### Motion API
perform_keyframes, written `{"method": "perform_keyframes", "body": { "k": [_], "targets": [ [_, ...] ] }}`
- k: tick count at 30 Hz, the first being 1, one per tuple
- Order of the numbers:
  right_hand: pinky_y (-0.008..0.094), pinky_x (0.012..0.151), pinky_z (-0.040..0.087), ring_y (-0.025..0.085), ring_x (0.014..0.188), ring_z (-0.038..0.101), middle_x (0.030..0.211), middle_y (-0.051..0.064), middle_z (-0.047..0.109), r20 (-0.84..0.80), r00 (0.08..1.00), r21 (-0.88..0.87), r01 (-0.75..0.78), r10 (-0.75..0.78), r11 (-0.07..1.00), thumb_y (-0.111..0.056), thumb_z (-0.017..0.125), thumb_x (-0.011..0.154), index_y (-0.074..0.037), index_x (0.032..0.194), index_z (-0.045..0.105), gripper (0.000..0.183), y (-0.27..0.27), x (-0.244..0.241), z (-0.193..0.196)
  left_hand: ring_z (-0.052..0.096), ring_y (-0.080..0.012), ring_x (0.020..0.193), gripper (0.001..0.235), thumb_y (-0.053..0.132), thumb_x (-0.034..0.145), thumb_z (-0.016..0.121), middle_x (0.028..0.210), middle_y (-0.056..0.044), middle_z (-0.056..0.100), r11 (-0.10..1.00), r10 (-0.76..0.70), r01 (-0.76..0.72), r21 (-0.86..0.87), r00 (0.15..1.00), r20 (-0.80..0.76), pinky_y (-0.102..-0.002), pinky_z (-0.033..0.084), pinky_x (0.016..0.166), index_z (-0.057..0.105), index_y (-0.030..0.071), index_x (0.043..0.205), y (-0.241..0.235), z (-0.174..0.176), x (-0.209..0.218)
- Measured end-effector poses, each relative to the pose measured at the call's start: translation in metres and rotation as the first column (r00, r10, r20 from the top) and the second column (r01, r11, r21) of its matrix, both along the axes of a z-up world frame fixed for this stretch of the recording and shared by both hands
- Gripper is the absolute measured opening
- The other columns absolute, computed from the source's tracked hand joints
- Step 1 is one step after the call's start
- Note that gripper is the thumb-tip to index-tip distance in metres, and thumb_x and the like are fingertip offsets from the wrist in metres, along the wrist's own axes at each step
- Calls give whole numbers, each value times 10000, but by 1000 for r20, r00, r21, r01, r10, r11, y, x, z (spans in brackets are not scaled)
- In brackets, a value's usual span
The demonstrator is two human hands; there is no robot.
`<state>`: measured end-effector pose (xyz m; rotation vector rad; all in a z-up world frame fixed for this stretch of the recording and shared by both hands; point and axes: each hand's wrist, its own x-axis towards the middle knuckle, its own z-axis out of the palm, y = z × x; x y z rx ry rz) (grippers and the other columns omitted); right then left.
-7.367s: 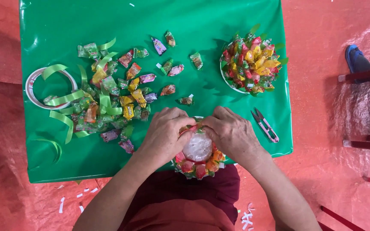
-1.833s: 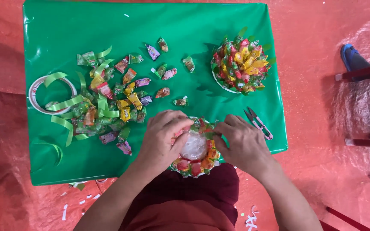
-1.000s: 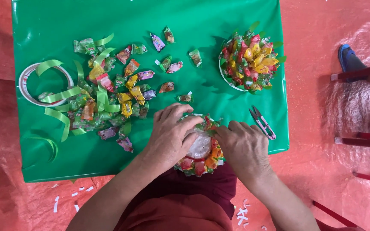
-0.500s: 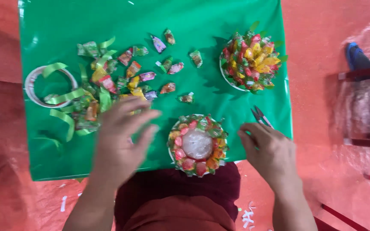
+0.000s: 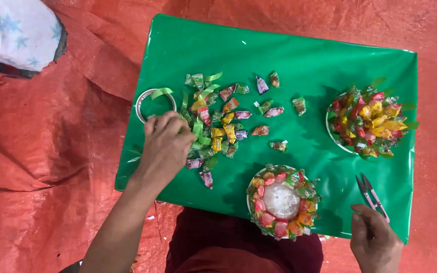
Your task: The person arranges individually wrapped candies around a central white foam sphere on a green table, using green ribbon to secure them and build a decorative bouquet. A completed candy bouquet is visible nearby as a reference.
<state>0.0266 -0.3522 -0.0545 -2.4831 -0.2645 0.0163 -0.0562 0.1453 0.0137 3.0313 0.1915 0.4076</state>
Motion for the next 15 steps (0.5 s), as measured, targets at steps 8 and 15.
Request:
{"method": "perform_keyframes", "body": {
  "k": [8,15],
  "targets": [
    [319,741,507,174,714,567,987,69,695,19,999,34,-33,33,999,-99,650,1055,-77,1191,747,169,-10,-1,-8,416,-342,1450,171,279,737,847,1408,-112,551,993,-1,11,118,996,-88,-559,236,1143,790,157,843,-14,-20,-1],
    [349,693,546,186,708,631,941,68,705,-33,998,19,-44,45,999,-156,639,1043,-93,1183,741,184,-9,-6,0,457,-274,1374,262,346,951,657,1250,-8,671,981,102,-116,-156,991,-90,-529,267,1035,771,201,1137,-5,-19,-15]
  ]
}}
